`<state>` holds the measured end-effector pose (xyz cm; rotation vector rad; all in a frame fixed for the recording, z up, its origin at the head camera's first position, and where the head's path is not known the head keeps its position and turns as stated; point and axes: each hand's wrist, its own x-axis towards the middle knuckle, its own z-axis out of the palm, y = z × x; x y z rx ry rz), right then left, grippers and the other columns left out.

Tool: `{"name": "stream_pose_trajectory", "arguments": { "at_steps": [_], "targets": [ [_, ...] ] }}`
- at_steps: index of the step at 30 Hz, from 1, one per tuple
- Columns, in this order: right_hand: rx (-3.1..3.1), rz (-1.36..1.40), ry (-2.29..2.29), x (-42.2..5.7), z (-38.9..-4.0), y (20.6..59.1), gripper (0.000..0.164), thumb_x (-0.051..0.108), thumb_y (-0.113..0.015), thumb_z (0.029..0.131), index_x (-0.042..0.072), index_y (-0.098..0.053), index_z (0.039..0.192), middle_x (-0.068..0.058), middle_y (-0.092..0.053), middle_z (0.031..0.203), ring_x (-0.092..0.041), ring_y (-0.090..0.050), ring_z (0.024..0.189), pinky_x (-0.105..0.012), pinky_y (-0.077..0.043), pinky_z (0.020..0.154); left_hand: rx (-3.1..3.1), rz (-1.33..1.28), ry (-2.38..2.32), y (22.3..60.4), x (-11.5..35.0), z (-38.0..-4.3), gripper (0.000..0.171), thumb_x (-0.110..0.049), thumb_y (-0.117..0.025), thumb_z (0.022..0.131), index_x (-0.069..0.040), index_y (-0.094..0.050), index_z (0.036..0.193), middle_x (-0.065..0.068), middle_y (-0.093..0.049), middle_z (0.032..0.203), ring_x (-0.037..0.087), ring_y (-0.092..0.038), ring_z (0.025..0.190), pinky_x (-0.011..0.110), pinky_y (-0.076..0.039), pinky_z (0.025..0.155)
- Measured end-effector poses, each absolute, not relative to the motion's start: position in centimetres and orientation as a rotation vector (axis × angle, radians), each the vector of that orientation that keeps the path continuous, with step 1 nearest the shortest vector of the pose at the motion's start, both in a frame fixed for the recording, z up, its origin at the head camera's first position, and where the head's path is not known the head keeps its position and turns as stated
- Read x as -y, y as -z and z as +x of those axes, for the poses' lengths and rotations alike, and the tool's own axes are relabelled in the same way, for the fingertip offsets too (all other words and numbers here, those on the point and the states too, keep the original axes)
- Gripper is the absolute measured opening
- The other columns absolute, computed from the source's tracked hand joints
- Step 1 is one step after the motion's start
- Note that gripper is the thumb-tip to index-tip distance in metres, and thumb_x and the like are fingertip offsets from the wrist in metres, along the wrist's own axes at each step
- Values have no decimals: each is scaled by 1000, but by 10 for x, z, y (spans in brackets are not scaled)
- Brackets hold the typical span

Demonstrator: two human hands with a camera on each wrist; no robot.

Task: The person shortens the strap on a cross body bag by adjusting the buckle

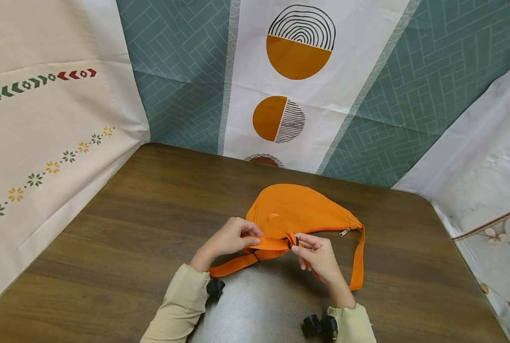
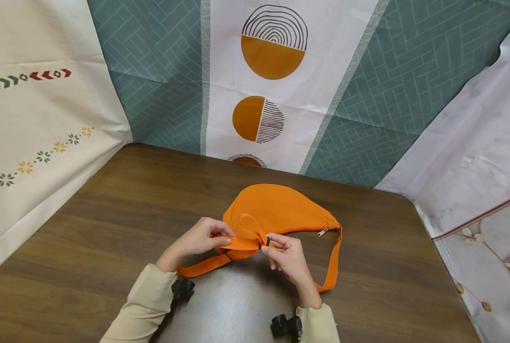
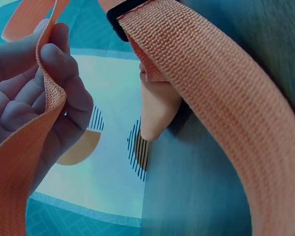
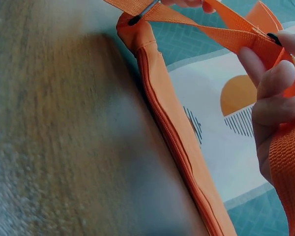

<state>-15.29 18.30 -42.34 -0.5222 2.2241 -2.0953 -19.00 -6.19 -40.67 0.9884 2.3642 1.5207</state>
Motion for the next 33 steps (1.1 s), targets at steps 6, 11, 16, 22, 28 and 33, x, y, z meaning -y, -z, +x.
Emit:
{"name": "stream_pose_trajectory", "arguments": {
  "at_steps": [6,11,16,22,28,33],
  "targets": [
    [-2263,-455,2163,-184,-152,422,25,-12,-58,79,-22,-51,101,0,-59,61,-13,-38,34,-17,-31,32,-2325,886,-1564,401,70,-188,8,0,-62,82,3,-66,88,6,-65,76,15,-56,60,23,-46,56],
    [-2247,-414,2244,-189,-152,422,26,-14,-57,79,-25,-48,100,0,-61,66,-9,-39,34,-15,-31,32,-2350,848,-1560,401,83,-190,8,-1,-62,82,3,-66,88,7,-65,78,11,-54,61,24,-46,56],
    [-2259,-382,2276,-195,-152,421,29,-15,-55,79,-27,-46,104,-1,-63,69,-8,-40,34,-15,-30,32,-2370,807,-1560,407,101,-195,7,-2,-62,82,1,-67,87,4,-63,75,16,-51,59,26,-45,54],
    [-2256,-404,2274,-197,-155,421,29,-14,-55,80,-27,-46,105,-2,-60,62,-8,-43,35,-16,-32,32,-2395,775,-1542,407,112,-194,7,-1,-63,82,2,-66,86,4,-61,73,14,-49,57,26,-46,53],
    [-2044,-601,2357,-195,-156,423,25,-11,-52,84,-13,-56,108,-8,-67,79,-17,-63,58,-26,-49,49,-2371,783,-1526,410,108,-196,7,-3,-62,83,1,-66,87,3,-60,71,13,-49,58,26,-44,54],
    [-1963,-657,2366,-192,-157,423,25,-9,-52,85,-3,-59,109,-10,-67,89,-22,-65,69,-34,-51,59,-2309,796,-1522,409,100,-194,10,-5,-62,83,3,-65,89,8,-62,74,21,-55,62,28,-46,59]
  ]
}}
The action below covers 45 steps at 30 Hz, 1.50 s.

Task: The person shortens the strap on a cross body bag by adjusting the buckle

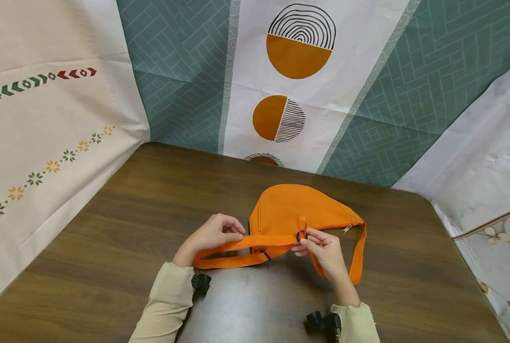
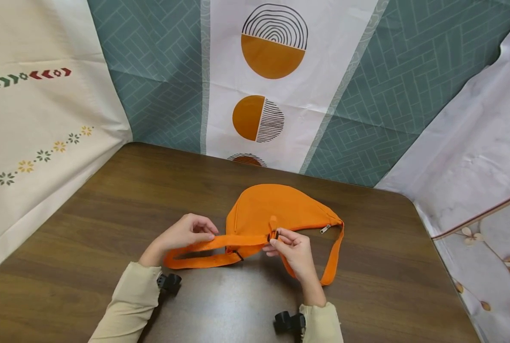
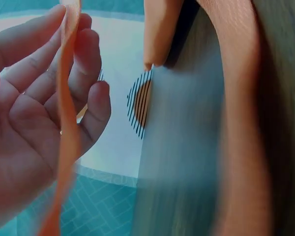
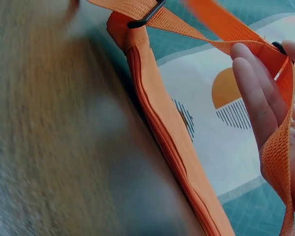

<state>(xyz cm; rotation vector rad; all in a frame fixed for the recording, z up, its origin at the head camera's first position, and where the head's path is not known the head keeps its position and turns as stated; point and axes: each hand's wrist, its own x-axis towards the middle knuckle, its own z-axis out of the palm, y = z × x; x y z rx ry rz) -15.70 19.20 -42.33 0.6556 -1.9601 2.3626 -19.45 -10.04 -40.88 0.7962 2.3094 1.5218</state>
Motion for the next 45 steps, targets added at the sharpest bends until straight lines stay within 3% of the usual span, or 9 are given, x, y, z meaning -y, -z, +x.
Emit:
{"name": "stream_pose_trajectory", "arguments": {
  "at_steps": [4,6,14,18,21,26,29,35,45],
  "targets": [
    [1987,638,-2369,-188,-157,423,32,-8,-52,86,-25,-45,111,-9,-66,91,-21,-65,70,-34,-51,61,-2265,851,-1526,409,92,-193,13,-5,-60,84,7,-63,90,17,-62,77,31,-56,61,31,-48,59],
    [1989,636,-2377,-186,-157,423,36,-8,-52,86,-30,-38,111,-9,-66,92,-21,-65,71,-35,-51,62,-2238,882,-1524,410,87,-193,13,-5,-59,85,7,-63,90,19,-62,78,31,-57,61,32,-49,59],
    [1949,658,-2395,-181,-156,422,37,-8,-53,85,-31,-38,110,-10,-66,91,-21,-65,70,-35,-51,62,-2308,960,-1455,409,61,-192,14,-9,-60,85,3,-65,92,2,-63,80,9,-53,66,22,-46,63],
    [1924,672,-2420,-179,-156,423,27,-9,-51,86,-21,-49,110,-11,-66,90,-21,-65,69,-36,-51,62,-2277,938,-1478,408,50,-192,18,-10,-60,86,4,-63,96,2,-62,82,13,-51,60,24,-45,56],
    [1924,680,-2426,-177,-156,423,24,-9,-51,86,-17,-53,108,-11,-66,90,-22,-65,69,-36,-51,62,-2261,932,-1484,407,43,-191,17,-11,-60,86,2,-64,97,2,-63,86,14,-53,65,24,-46,60],
    [1936,665,-2441,-174,-156,424,28,-9,-51,86,-25,-45,108,-10,-67,88,-21,-65,70,-35,-51,62,-2259,981,-1470,407,33,-189,15,-10,-61,85,0,-64,95,2,-63,88,11,-57,79,23,-45,73],
    [1950,639,-2439,-173,-156,424,27,-8,-52,85,-24,-47,107,-9,-67,87,-21,-65,69,-36,-51,62,-2253,987,-1470,407,30,-188,14,-11,-61,86,0,-64,95,2,-64,86,10,-58,77,23,-46,72],
    [1941,664,-2425,-173,-156,425,33,-9,-50,86,-32,-37,105,-8,-67,85,-20,-65,69,-34,-51,62,-2299,1001,-1452,408,25,-187,21,-16,-68,80,-1,-63,95,1,-63,84,8,-56,75,22,-46,70],
    [1963,635,-2413,-174,-156,425,32,-9,-50,86,-32,-38,105,-8,-67,85,-20,-65,69,-35,-51,62,-2435,1040,-1469,402,25,-183,21,-13,-73,75,-2,-69,92,-1,-63,78,9,-48,64,22,-42,58]
  ]
}}
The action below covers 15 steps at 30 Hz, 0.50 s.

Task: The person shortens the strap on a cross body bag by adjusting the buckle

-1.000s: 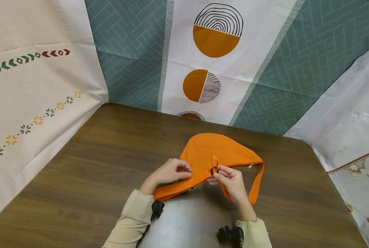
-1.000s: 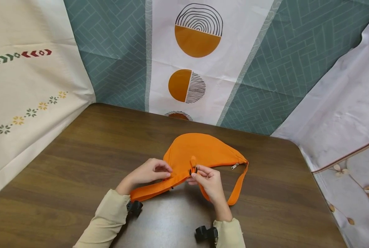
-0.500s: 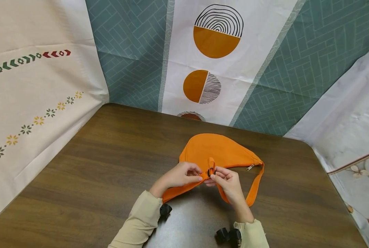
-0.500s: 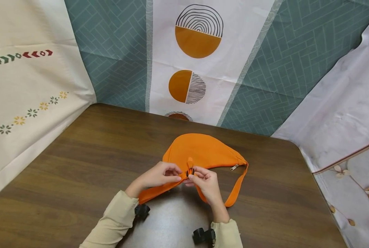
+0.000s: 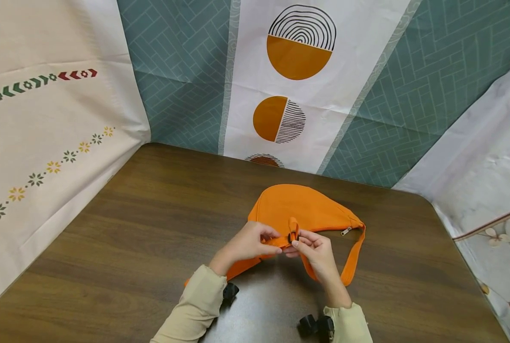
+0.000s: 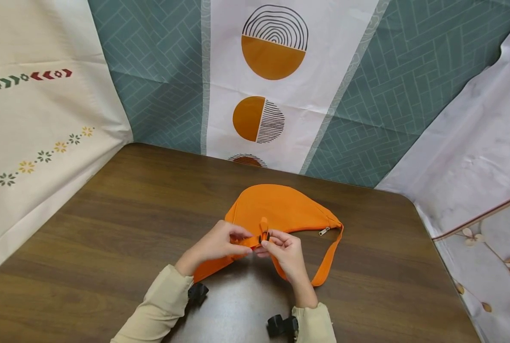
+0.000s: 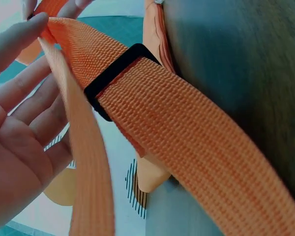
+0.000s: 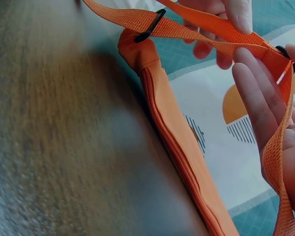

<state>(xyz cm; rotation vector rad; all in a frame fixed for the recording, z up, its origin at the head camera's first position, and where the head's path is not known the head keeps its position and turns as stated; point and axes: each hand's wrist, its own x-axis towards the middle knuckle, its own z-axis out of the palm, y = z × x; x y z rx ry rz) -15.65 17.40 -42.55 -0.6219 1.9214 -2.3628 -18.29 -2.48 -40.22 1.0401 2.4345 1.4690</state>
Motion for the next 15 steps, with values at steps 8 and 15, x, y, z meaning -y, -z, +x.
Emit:
{"name": "stream_pose_trajectory", "arguments": {
  "at_steps": [8,15],
  "targets": [
    [-1909,-671,2381,-175,-156,425,25,-10,-50,86,-26,-46,104,-9,-67,85,-22,-65,68,-38,-50,61,-2450,981,-1620,402,26,-184,23,-14,-74,73,-1,-69,91,3,-65,80,11,-55,67,22,-45,59],
    [-1881,-695,2415,-176,-157,426,25,-11,-50,85,2,-62,103,-10,-67,84,-22,-65,67,-35,-51,60,-2417,980,-1722,389,30,-178,13,-1,-66,78,6,-67,89,12,-65,78,16,-54,60,24,-45,55]
  ]
}}
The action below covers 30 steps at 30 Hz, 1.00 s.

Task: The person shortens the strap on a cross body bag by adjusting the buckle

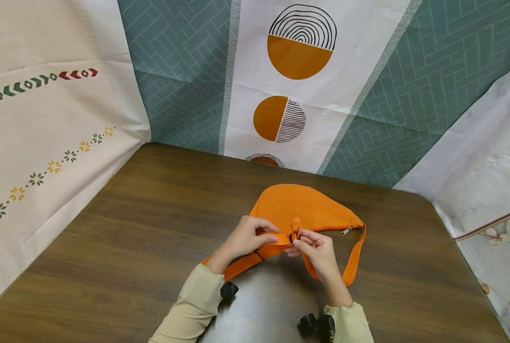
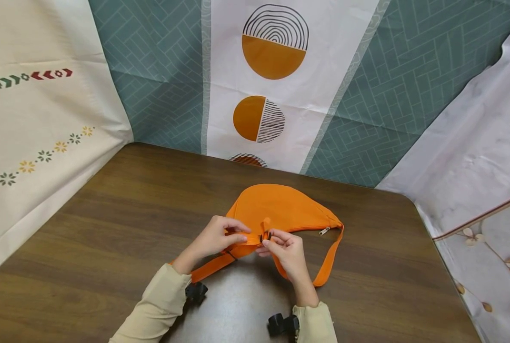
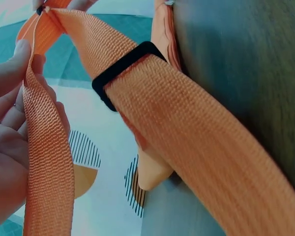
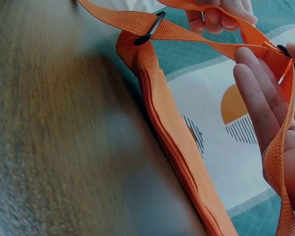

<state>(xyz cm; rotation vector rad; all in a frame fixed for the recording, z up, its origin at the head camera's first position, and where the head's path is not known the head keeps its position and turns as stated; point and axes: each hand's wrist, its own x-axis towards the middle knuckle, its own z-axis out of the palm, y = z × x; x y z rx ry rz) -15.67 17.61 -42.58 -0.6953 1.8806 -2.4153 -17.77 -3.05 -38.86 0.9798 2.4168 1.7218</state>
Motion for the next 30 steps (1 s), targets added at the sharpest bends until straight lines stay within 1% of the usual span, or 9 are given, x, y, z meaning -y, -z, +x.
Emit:
{"name": "stream_pose_trajectory", "arguments": {
  "at_steps": [2,5,7,9,11,16,19,23,30],
  "targets": [
    [-1905,-694,2412,-177,-157,426,21,-10,-50,85,-5,-60,103,-11,-67,84,-22,-65,67,-35,-51,60,-2426,975,-1715,382,34,-175,12,2,-65,79,7,-67,88,14,-65,80,18,-53,60,24,-44,54],
    [-1964,-661,2404,-180,-156,425,18,-8,-51,86,-10,-59,101,-11,-67,82,-23,-65,66,-36,-51,59,-2437,971,-1704,379,40,-175,10,3,-64,79,8,-67,88,14,-65,81,16,-52,60,24,-44,54],
    [-1999,-628,2396,-182,-157,425,17,-7,-52,86,-7,-60,101,-10,-67,82,-23,-65,65,-35,-51,59,-2442,959,-1700,387,45,-180,11,0,-64,80,6,-67,88,11,-65,81,13,-52,63,24,-45,56],
    [-2020,-597,2394,-184,-157,424,18,-6,-53,86,0,-62,100,-9,-67,82,-22,-65,64,-35,-51,59,-2445,948,-1698,394,51,-186,11,-2,-64,81,4,-68,89,9,-66,82,11,-52,63,24,-45,57],
    [-2027,-584,2404,-186,-157,424,17,-6,-53,86,0,-63,99,-9,-67,81,-22,-65,64,-35,-51,58,-2448,939,-1700,400,58,-191,12,-3,-65,81,4,-68,90,9,-66,83,10,-54,64,24,-46,58],
    [-2023,-576,2468,-189,-157,424,11,-11,-51,85,-16,-56,93,-10,-66,77,-23,-64,60,-35,-51,55,-2451,828,-1715,401,73,-195,12,-3,-64,81,2,-69,91,9,-66,83,11,-57,65,24,-47,58],
    [-2030,-587,2469,-189,-157,424,15,-11,-50,85,-23,-51,92,-9,-66,76,-22,-64,59,-34,-51,55,-2463,782,-1694,400,77,-195,12,-3,-63,82,1,-69,91,8,-66,83,11,-55,64,24,-46,57],
    [-2022,-615,2445,-187,-157,423,20,-11,-50,85,-28,-45,94,-9,-66,77,-22,-64,60,-34,-51,56,-2482,774,-1640,401,79,-195,12,-5,-64,82,1,-69,91,6,-65,81,11,-53,63,24,-45,56],
    [-2086,-616,2299,-184,-157,422,28,-9,-54,84,-27,-44,103,-4,-66,77,-18,-64,61,-31,-51,56,-2549,752,-1530,404,77,-195,14,-9,-66,81,1,-68,90,3,-64,81,12,-53,67,24,-45,60]
  ]
}}
